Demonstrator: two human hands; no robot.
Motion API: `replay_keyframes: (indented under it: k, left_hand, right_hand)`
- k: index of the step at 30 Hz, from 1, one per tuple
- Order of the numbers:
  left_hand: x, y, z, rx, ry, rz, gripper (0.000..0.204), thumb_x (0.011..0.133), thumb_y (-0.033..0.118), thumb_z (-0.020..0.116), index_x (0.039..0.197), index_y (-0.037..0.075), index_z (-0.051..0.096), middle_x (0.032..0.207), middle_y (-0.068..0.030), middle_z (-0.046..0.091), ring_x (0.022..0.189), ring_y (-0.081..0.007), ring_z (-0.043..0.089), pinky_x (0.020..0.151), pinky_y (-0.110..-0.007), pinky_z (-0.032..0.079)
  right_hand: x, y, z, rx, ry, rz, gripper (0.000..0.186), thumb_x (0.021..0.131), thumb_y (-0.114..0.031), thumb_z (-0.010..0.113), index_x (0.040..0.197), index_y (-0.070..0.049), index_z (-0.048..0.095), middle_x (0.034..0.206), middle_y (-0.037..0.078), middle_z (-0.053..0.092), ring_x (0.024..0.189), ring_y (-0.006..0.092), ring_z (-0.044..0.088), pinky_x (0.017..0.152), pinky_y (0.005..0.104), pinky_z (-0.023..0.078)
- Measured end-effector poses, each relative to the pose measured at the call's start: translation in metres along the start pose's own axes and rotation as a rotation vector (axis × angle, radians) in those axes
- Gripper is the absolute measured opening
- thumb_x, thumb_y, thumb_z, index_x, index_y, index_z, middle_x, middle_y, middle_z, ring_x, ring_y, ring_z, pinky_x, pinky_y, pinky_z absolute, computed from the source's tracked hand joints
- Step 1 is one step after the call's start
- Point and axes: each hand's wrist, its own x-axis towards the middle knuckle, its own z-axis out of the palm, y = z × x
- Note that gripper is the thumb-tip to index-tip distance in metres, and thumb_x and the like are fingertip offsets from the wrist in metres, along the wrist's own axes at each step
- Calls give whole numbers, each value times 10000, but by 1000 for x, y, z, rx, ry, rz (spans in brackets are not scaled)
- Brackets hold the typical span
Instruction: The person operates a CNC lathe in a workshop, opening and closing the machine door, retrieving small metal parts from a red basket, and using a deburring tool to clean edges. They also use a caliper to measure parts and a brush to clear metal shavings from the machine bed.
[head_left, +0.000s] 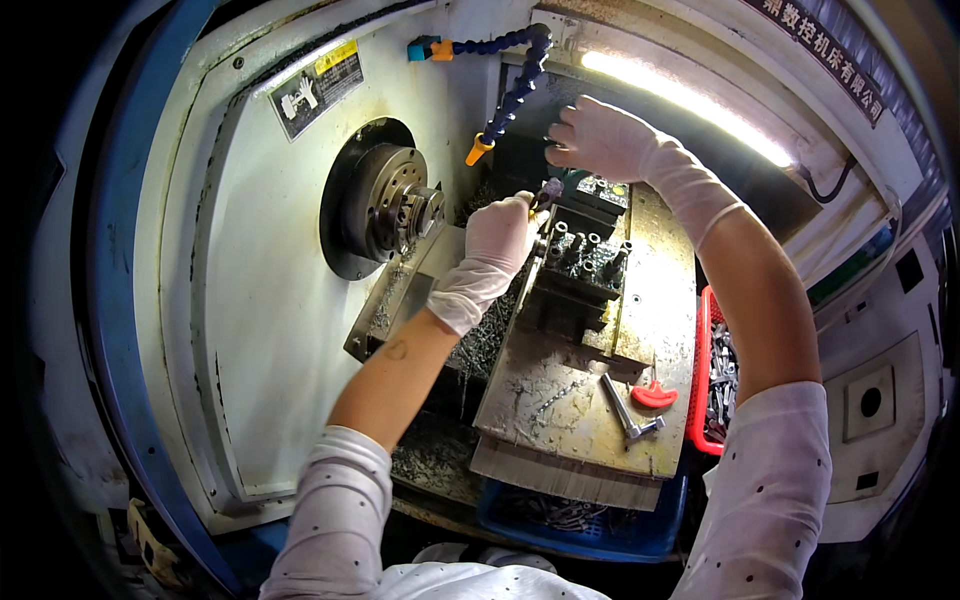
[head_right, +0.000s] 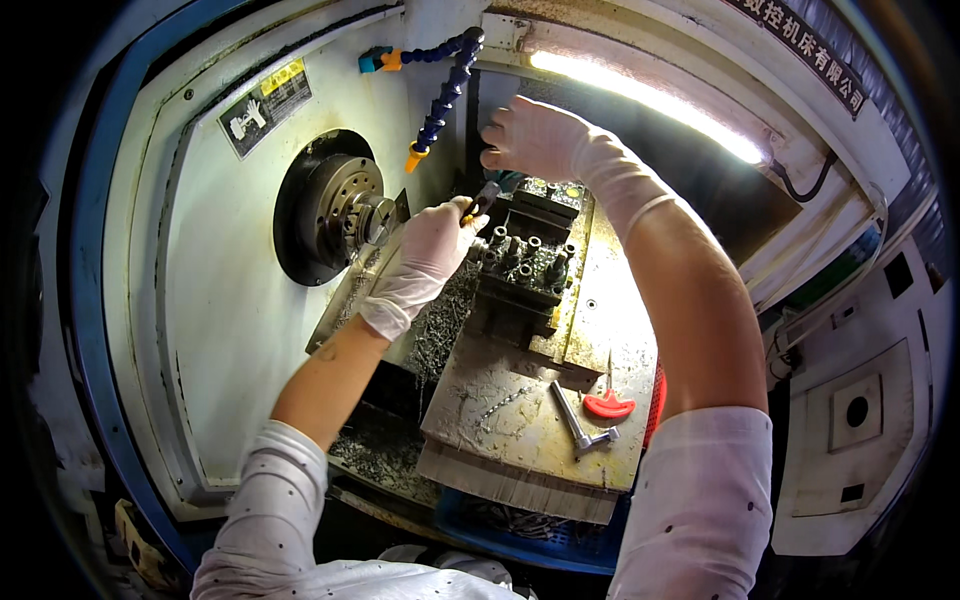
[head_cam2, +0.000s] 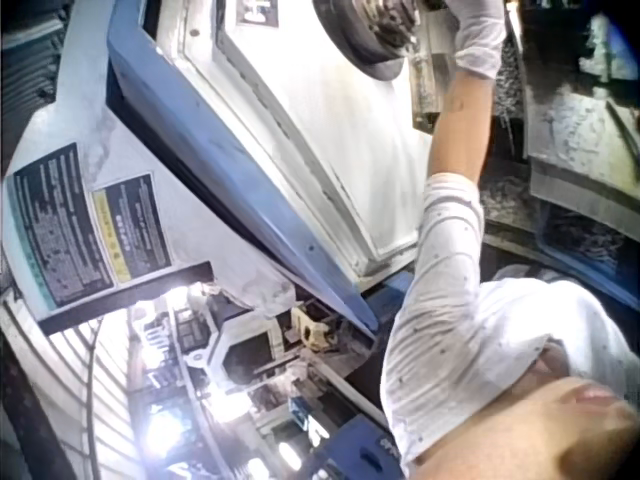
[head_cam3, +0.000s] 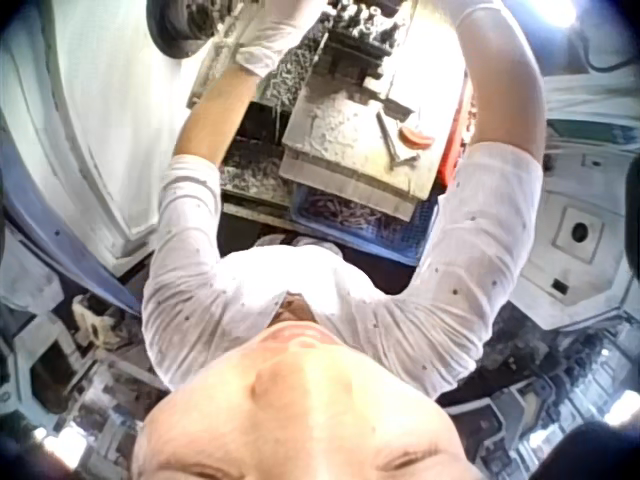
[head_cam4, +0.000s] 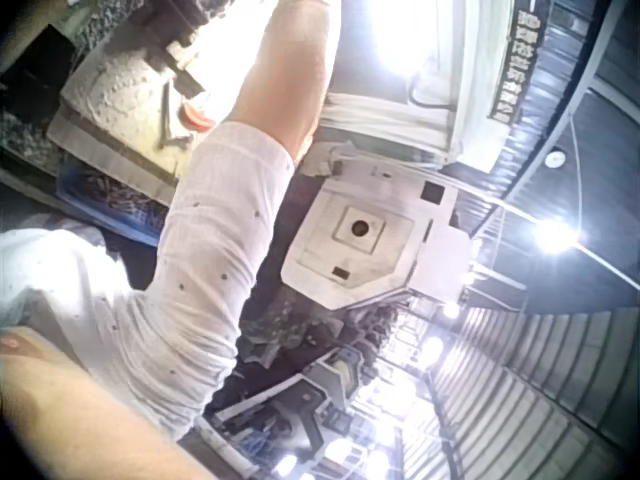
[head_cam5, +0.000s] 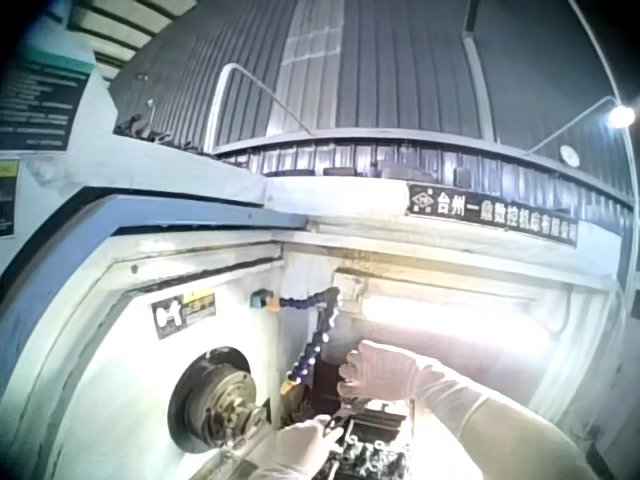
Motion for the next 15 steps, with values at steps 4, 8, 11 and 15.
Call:
replay_keyframes:
  k: [4,8,11,15]
  left_hand:
    - [3,-18,5,-218,23,39,270,683,278,546,825,54,495,687,-126,549,656,-267,542,552,-327,434]
    - [11,-52,2,-1084,-410,92,391,707,6,526,1073,-24,389,918,-81,524,761,-123,518,704,-219,427]
    - [14,-55,-1,-1137,-551,20,386,694,-2,538,1057,-20,407,920,-88,526,753,-107,518,702,-216,429]
    - [8,-50,1,-1070,-383,47,349,683,-5,550,1018,-14,453,826,-74,554,689,-100,527,675,-205,434]
  right_hand:
    - [10,6,-5,-102,55,-68,237,666,-160,500,896,-182,450,813,-20,440,810,135,438,711,256,330]
    - [6,4,3,-88,126,-35,235,674,-161,492,902,-182,441,784,-31,432,797,119,445,692,247,337]
    - [5,0,1,-65,127,17,253,671,-153,499,918,-157,444,801,-21,445,813,124,449,708,241,340]
    - [-15,6,-9,92,66,171,308,654,-118,521,953,-123,447,863,11,468,863,148,449,760,253,341]
